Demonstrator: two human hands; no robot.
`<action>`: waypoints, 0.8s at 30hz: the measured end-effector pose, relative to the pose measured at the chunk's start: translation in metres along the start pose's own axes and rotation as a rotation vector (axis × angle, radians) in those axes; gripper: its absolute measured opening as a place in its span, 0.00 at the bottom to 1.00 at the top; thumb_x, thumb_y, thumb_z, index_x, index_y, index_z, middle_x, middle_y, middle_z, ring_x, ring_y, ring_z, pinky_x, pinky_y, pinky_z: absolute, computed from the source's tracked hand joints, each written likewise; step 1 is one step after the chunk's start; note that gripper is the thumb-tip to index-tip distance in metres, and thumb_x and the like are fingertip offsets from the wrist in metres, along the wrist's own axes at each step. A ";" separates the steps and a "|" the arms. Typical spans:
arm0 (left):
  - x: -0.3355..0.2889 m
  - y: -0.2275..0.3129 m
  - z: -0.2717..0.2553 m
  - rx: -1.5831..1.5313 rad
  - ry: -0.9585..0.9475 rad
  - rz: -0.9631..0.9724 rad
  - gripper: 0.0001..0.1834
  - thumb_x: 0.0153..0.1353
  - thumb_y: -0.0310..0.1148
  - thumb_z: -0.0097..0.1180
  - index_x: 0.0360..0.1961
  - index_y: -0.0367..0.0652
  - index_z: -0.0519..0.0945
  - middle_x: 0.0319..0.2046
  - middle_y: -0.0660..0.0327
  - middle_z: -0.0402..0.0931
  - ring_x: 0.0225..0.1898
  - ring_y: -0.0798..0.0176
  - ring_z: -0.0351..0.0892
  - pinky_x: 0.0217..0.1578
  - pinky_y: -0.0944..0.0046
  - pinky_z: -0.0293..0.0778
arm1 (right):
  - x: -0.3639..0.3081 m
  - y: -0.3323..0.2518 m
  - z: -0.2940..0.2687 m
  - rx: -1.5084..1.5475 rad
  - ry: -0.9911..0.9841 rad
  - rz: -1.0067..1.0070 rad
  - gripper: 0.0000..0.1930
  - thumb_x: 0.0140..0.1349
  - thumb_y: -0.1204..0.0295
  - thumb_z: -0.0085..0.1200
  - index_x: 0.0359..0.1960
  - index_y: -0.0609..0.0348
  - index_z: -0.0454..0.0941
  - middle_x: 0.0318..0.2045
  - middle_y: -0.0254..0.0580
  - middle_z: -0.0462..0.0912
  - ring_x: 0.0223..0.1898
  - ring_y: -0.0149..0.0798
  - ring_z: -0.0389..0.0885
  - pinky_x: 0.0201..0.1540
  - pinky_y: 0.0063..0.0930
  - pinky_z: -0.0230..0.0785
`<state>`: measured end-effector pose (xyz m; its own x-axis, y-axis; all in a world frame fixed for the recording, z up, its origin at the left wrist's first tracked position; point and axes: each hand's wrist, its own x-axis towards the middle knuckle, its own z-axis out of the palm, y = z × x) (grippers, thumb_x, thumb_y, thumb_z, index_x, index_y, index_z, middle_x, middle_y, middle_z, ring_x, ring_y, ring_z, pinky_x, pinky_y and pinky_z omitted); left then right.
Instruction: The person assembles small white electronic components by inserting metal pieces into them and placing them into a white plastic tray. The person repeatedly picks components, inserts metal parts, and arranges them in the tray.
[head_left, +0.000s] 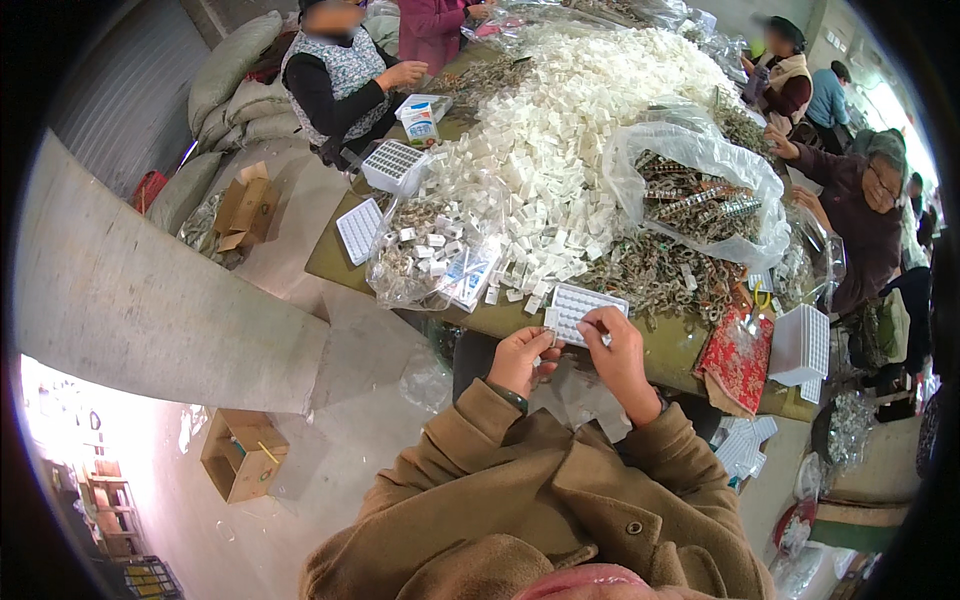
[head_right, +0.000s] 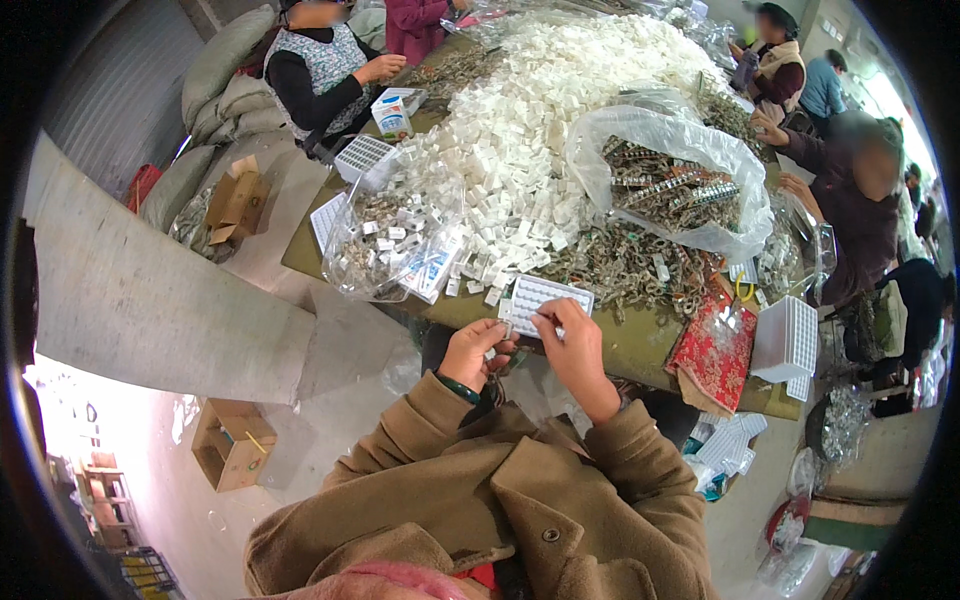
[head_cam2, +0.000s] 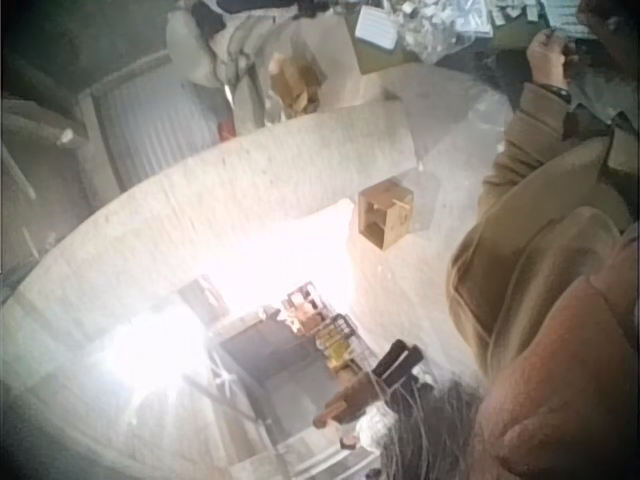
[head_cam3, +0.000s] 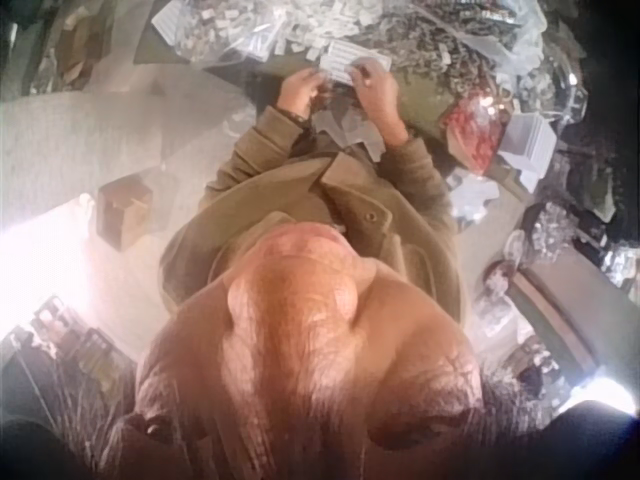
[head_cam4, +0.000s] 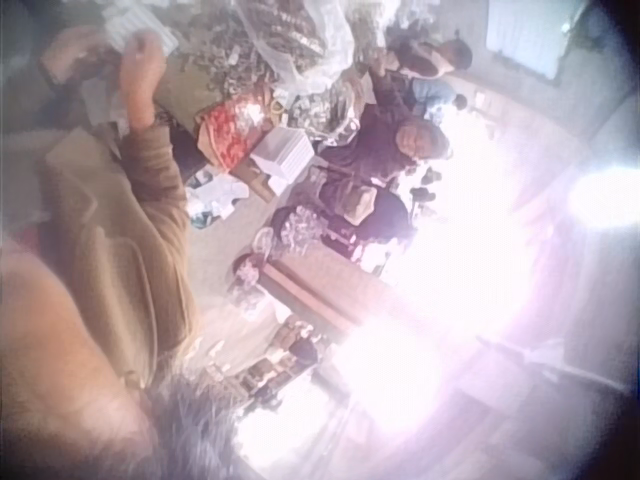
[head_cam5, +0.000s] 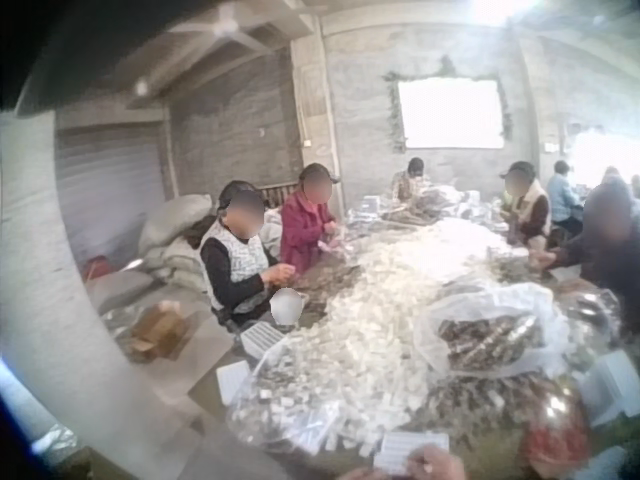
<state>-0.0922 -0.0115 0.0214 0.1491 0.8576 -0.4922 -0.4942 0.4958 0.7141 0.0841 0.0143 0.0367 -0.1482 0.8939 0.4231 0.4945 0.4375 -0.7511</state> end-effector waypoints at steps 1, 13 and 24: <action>0.000 0.000 -0.002 0.020 -0.014 -0.004 0.08 0.66 0.36 0.54 0.41 0.44 0.79 0.34 0.66 0.80 0.32 0.76 0.76 0.29 0.75 0.73 | -0.001 -0.001 -0.004 -0.171 0.000 -0.105 0.09 0.53 0.76 0.62 0.35 0.58 0.76 0.31 0.41 0.77 0.32 0.48 0.76 0.34 0.36 0.67; -0.001 -0.003 -0.004 0.071 -0.049 -0.086 0.07 0.67 0.37 0.54 0.39 0.47 0.78 0.35 0.69 0.80 0.32 0.78 0.74 0.27 0.75 0.69 | -0.020 0.019 -0.003 -0.389 -0.076 -0.224 0.09 0.45 0.76 0.62 0.29 0.53 0.75 0.35 0.35 0.76 0.39 0.43 0.73 0.44 0.37 0.63; -0.005 -0.002 -0.008 0.068 -0.031 -0.005 0.07 0.67 0.37 0.53 0.40 0.47 0.79 0.38 0.69 0.81 0.31 0.80 0.73 0.26 0.76 0.70 | -0.005 0.002 -0.023 -0.314 -0.003 -0.136 0.08 0.50 0.79 0.60 0.30 0.60 0.72 0.36 0.43 0.78 0.38 0.51 0.74 0.42 0.40 0.64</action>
<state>-0.0982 -0.0177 0.0182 0.1785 0.8585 -0.4807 -0.4340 0.5071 0.7446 0.1055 0.0086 0.0455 -0.2337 0.8297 0.5069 0.7091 0.5021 -0.4950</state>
